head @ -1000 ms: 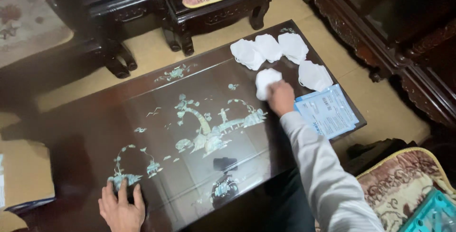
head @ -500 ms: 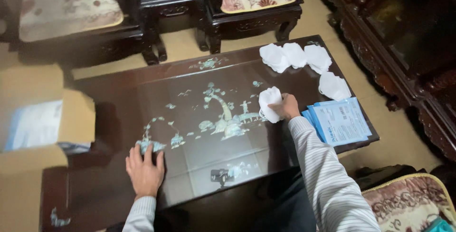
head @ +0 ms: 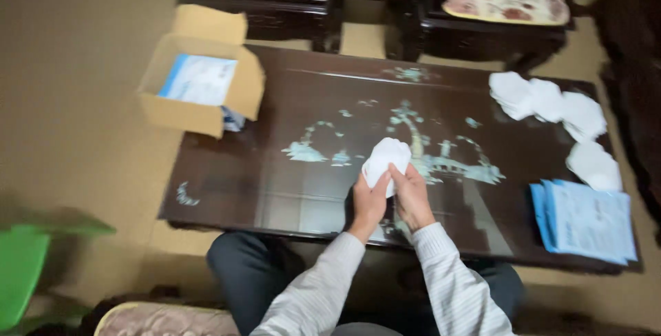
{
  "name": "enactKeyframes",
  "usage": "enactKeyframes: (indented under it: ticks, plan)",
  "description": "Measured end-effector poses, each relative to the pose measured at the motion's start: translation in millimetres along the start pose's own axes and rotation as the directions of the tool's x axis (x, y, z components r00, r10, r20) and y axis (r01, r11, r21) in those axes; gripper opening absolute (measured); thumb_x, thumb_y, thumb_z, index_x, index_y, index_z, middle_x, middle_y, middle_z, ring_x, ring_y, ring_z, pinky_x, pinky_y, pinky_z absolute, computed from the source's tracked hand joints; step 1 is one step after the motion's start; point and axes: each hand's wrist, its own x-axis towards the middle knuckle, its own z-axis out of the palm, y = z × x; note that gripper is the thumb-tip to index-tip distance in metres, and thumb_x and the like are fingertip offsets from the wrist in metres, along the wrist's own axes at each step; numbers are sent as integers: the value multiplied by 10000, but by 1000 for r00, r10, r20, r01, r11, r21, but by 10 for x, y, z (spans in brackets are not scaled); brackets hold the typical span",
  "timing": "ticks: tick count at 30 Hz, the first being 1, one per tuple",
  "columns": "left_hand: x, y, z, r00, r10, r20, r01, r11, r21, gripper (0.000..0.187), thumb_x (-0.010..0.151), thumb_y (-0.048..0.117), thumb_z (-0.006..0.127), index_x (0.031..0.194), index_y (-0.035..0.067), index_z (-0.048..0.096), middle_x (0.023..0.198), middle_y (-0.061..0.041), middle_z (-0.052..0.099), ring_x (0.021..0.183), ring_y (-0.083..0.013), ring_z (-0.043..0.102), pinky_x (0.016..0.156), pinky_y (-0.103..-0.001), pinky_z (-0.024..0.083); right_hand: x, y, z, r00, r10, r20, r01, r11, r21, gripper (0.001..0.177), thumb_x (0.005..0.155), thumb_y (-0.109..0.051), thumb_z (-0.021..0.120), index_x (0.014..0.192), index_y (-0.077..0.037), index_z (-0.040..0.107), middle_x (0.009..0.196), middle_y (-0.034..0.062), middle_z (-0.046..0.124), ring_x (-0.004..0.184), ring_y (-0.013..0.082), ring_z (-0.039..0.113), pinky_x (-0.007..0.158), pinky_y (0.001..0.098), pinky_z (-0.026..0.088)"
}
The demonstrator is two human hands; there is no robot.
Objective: Folding face masks and placing them into blue envelopes for packaging
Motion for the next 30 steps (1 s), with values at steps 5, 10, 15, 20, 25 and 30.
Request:
enactKeyframes:
  ticks: [5, 10, 15, 20, 25, 30]
  plan:
    - [639, -239, -617, 991, -4, -135, 8, 999, 34, 630, 799, 371, 853, 1320, 73, 663, 1262, -200, 702, 1247, -340, 636, 991, -451, 544, -64, 101, -84, 963, -250, 96, 267, 874, -405, 444, 972, -244, 760, 1319, 10, 648, 1100, 173, 682, 1036, 284, 644, 901, 409, 556]
    - [1567, -329, -1943, 939, 204, -276, -164, 973, 164, 621, 816, 241, 879, 1288, -78, 632, 1216, -332, 674, 1204, -477, 618, 943, -538, 556, 402, 336, -1137, 725, -615, 310, 545, 237, -804, 493, 968, -248, 759, 1324, 74, 648, 1179, 307, 658, 1177, 461, 621, 1069, 521, 473]
    - [1870, -104, -2704, 954, 167, -248, -25, 872, 488, 814, 770, 334, 920, 1441, 70, 542, 1295, -181, 683, 1242, -339, 634, 1024, -451, 550, 478, 616, -1627, 646, -660, 383, 385, -152, -910, 658, 972, -451, 693, 1400, 45, 623, 1455, 247, 500, 1405, 463, 492, 1170, 627, 387]
    - [1585, -174, -2648, 802, 500, -326, -16, 563, 826, 790, 717, 471, 910, 1305, 40, 606, 1145, -165, 604, 1059, -375, 650, 921, -482, 560, 424, 670, -1598, 642, -677, 359, 348, -160, -924, 612, 970, -458, 695, 1361, 13, 673, 1488, 233, 525, 1461, 425, 473, 1221, 592, 367]
    - [1643, -387, -2646, 715, 641, -278, -11, 407, 913, 607, 715, 584, 850, 1083, 120, 716, 1009, -69, 582, 941, -324, 652, 803, -459, 558, 384, 653, -1599, 671, -660, 339, 344, -129, -930, 608, 983, -462, 674, 1376, 2, 661, 1502, 238, 521, 1478, 422, 449, 1243, 587, 336]
    - [1690, -378, -2685, 768, 565, -301, 0, 471, 882, 611, 707, 574, 859, 1062, 98, 715, 1046, -93, 591, 997, -353, 627, 850, -480, 511, 329, 607, -1536, 710, -636, 303, 320, -92, -943, 621, 998, -487, 644, 1387, -3, 654, 1521, 231, 513, 1497, 410, 430, 1270, 564, 303]
